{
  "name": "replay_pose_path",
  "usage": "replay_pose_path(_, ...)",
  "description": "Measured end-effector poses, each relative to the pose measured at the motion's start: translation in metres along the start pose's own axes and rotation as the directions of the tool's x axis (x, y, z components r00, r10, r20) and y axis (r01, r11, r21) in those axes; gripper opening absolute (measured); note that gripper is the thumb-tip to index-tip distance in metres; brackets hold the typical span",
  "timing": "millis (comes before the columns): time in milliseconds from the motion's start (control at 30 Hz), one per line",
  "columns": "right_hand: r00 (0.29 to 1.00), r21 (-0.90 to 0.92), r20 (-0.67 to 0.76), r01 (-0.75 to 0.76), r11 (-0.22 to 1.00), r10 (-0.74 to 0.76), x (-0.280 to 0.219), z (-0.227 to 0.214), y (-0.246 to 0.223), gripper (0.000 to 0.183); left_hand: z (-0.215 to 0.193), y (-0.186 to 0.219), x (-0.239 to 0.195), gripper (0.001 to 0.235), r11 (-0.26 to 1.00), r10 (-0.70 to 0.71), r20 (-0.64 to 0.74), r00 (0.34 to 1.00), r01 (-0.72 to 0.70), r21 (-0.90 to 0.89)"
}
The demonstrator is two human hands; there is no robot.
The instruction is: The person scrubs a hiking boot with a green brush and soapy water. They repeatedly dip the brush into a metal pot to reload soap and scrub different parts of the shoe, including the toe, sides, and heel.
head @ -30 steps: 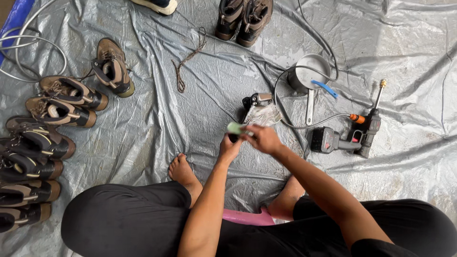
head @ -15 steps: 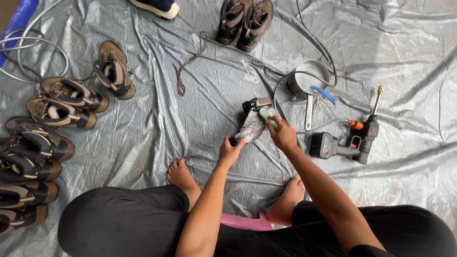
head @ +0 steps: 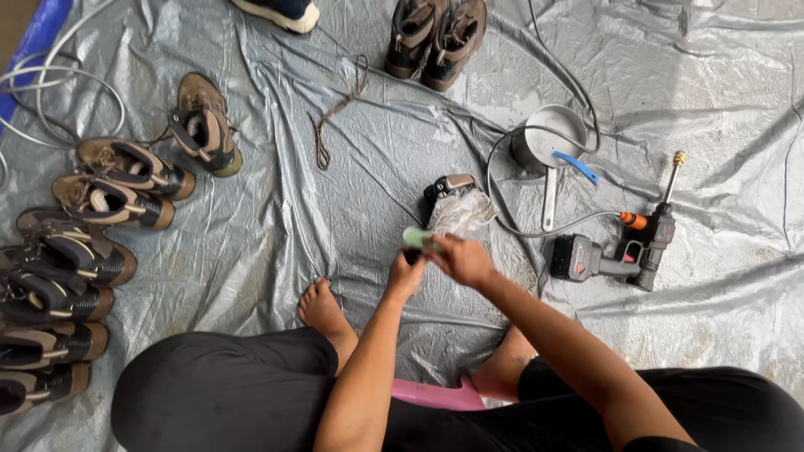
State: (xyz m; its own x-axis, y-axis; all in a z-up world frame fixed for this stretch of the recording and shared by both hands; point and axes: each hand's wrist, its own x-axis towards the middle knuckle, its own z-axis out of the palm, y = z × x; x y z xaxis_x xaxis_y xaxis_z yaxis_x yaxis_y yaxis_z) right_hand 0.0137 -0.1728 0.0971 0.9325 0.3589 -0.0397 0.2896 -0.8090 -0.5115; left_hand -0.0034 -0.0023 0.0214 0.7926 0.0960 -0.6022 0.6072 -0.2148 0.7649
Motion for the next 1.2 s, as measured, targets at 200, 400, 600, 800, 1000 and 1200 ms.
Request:
replay_pose_path(200, 0.93, -0.176, -0.181, -0.349, 0.92, 0.318, 0.023, -0.022, 0.076, 0.028, -0.007, 0.014, -0.017, 0.081, 1.0, -0.014, 0.006, 1.0, 0.014, -0.003)
replay_pose_path(400, 1.0, -0.061, -0.002, -0.011, 0.998, 0.011, 0.004, -0.011, 0.004, 0.021, 0.002, -0.016, 0.017, 0.077, 0.998, 0.008, 0.005, 1.0, -0.007, -0.054)
replay_pose_path(600, 0.946, -0.132, -0.1, -0.321, 0.938, 0.31, 0.029, -0.033, 0.094, 0.026, 0.002, -0.007, 0.009, 0.081, 0.999, 0.015, -0.021, 1.0, -0.016, -0.037)
replay_pose_path(800, 0.989, 0.204, 0.09, 0.099, 0.974, -0.119, 0.007, -0.037, 0.0, 0.018, -0.001, 0.021, -0.018, 0.06, 0.99, 0.144, -0.053, 0.988, -0.144, -0.003)
replay_pose_path(1000, 0.974, -0.044, -0.031, -0.227, 0.973, 0.225, 0.022, -0.053, 0.049, 0.023, -0.009, 0.049, -0.037, 0.078, 0.995, 0.104, -0.003, 0.995, -0.104, -0.008)
replay_pose_path(1200, 0.979, 0.089, 0.205, -0.004, 0.996, -0.015, 0.008, -0.031, 0.021, 0.031, -0.001, 0.021, -0.037, 0.073, 0.982, 0.188, 0.099, 0.977, -0.189, -0.001)
